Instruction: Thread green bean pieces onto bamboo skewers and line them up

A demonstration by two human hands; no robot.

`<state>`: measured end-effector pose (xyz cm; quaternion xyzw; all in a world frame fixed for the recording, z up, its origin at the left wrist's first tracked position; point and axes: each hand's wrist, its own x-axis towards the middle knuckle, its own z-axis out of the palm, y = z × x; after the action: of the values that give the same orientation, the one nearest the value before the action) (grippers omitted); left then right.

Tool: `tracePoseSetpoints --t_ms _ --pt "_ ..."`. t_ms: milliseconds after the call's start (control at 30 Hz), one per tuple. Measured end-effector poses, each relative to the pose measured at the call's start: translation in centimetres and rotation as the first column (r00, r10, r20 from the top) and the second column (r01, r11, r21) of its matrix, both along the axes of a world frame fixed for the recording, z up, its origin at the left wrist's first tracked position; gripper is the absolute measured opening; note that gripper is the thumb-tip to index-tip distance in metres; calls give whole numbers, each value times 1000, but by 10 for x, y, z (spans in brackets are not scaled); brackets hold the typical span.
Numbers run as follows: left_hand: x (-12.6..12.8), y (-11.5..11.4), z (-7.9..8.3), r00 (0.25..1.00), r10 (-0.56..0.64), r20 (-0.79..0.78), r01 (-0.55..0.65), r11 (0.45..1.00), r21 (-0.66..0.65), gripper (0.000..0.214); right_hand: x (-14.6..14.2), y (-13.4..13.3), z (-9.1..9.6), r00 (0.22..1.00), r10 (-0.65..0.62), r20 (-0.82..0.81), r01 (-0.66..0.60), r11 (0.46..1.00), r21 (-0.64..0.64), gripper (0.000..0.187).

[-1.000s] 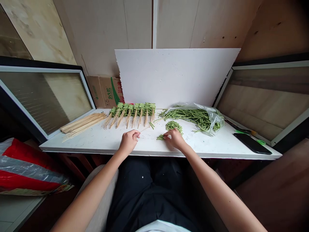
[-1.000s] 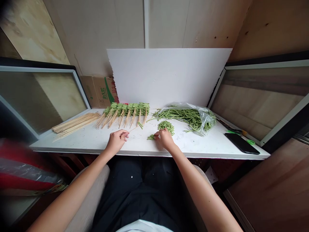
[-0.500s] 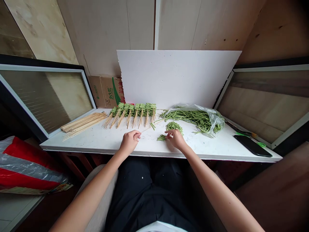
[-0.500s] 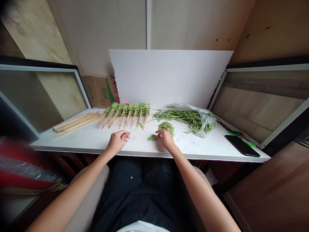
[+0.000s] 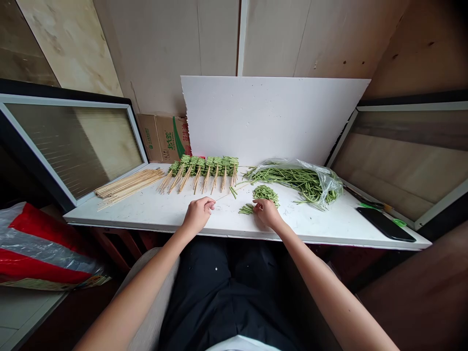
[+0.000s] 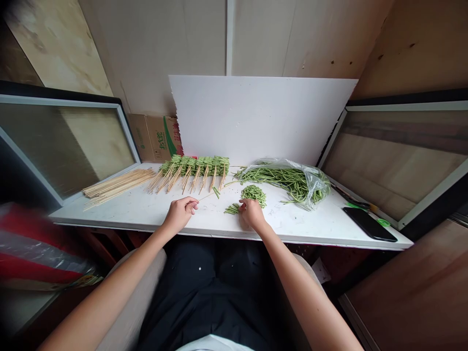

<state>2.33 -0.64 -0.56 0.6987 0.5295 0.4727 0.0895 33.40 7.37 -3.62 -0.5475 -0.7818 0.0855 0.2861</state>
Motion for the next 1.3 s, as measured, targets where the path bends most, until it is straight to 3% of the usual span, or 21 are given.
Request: tracePoseSetpoints --t_ms 167,267,333,400,500,567,633,1067,1300 --pt "0 0 0 1000 -3 -8 3 1000 -1 20 -4 -4 7 996 12 -85 -7 998 60 19" --pt "-1 0 1 1000 -1 -11 1 1000 4 20 0 -3 17 930 37 -365 -42 999 -8 15" --pt "-1 0 2 1000 1 -11 -1 1000 11 20 4 -3 25 782 20 -623 -112 988 -109 35" --pt "-1 0 2 1000 0 -4 1 1000 25 21 7 -4 33 577 -22 -817 -204 964 -170 51" --pt "0 0 1 1000 -10 13 9 998 60 22 7 -8 43 309 -48 -950 -328 932 -154 53" --pt "1 0 0 1000 -9 18 8 996 87 23 6 -12 48 197 -60 -979 -398 907 -136 48" --pt "1 -1 0 1000 -7 16 5 994 109 23 4 -16 52 140 -74 -987 -444 886 -129 45" --pt "1 0 -3 999 -7 31 4 996 93 25 -5 -24 54 109 -52 -993 -553 826 -104 38" --pt "0 2 -5 1000 11 25 -13 997 78 25 -7 -28 58 133 -36 -990 -539 836 -103 37"
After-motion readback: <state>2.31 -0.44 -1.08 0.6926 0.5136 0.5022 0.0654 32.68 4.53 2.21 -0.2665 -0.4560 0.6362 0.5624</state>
